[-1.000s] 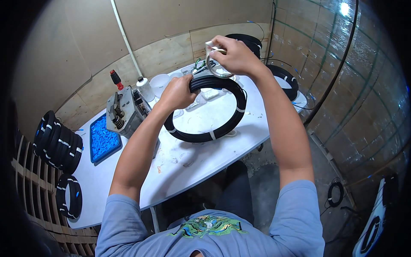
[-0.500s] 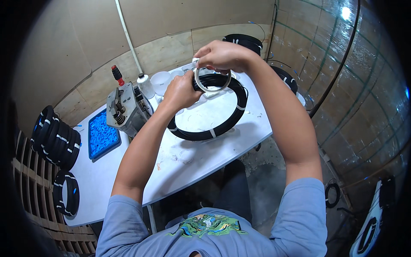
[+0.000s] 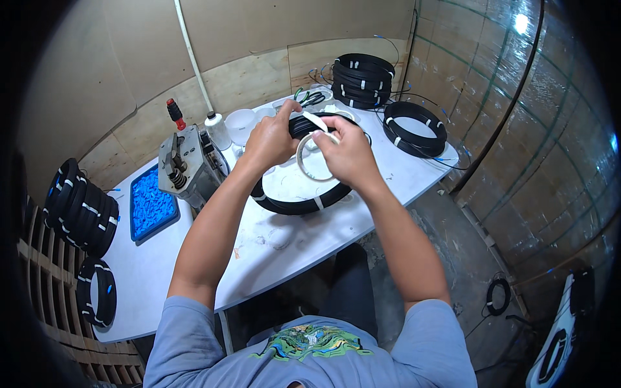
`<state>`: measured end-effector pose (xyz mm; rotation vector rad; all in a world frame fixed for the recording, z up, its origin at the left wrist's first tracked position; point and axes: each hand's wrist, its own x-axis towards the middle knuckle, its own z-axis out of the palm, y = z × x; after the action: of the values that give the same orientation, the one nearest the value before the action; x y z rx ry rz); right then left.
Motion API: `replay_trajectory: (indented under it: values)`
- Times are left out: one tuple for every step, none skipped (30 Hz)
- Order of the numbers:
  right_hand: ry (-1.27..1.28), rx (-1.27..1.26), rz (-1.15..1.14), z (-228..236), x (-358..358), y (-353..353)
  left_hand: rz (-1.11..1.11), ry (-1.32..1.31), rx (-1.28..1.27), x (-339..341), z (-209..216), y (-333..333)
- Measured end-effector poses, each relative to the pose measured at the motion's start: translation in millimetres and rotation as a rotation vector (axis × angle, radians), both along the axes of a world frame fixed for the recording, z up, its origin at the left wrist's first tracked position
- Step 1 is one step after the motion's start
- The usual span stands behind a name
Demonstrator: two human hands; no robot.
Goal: Bundling a black wire coil using white tape.
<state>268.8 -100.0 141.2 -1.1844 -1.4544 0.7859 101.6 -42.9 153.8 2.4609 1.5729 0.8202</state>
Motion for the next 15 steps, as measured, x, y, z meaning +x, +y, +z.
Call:
replay_trajectory:
  values:
    - [0.023,0.003,-0.003,-6.5,-1.6,-2.9,-0.014,-0.009,0.004,0.2,-0.8,0.5]
    - [0.056,-0.012,0.002,-12.5,-4.3,-5.8,-0.027,-0.018,0.009,0.4,-1.7,1.3]
    - [0.088,-0.028,0.007,-18.3,-6.8,-8.0,-0.028,-0.016,0.008,0.3,-3.5,2.8]
    - [0.082,-0.012,0.010,-23.2,-9.3,-9.0,-0.044,-0.032,0.033,-0.8,-5.8,4.6]
    - [0.084,-0.013,0.012,-25.5,-10.7,-11.4,-0.059,-0.049,0.058,-1.8,-7.8,6.1]
    - [0.135,-0.058,0.041,-25.6,-12.8,-14.7,-0.057,-0.046,0.057,-2.8,-9.9,7.4]
    - [0.185,-0.103,0.067,-25.1,-13.6,-16.8,-0.068,-0.056,0.077,-1.9,-10.2,7.5]
    - [0.231,-0.065,0.069,-30.7,-15.0,-13.3,-0.078,-0.066,0.097,-1.1,-10.3,7.6]
    - [0.231,-0.064,0.068,-30.6,-15.8,-14.0,-0.079,-0.065,0.098,-0.5,-10.3,7.5]
    - [0.279,-0.108,0.076,-31.1,-16.6,-14.5,-0.081,-0.056,0.093,-0.3,-9.7,6.7]
    - [0.327,-0.151,0.083,-31.7,-17.6,-15.1,-0.083,-0.046,0.089,-0.1,-9.2,6.2]
    - [0.320,-0.168,0.086,-33.4,-19.3,-15.4,-0.083,-0.046,0.090,0.2,-8.9,6.2]
    - [0.321,-0.166,0.085,-35.2,-21.4,-15.5,-0.085,-0.040,0.085,0.4,-8.4,6.0]
    - [0.347,-0.170,0.075,-37.1,-23.4,-15.4,-0.087,-0.035,0.081,0.6,-8.1,5.8]
    - [0.372,-0.173,0.065,-38.9,-24.2,-14.6,-0.088,-0.034,0.082,0.2,-8.4,6.0]
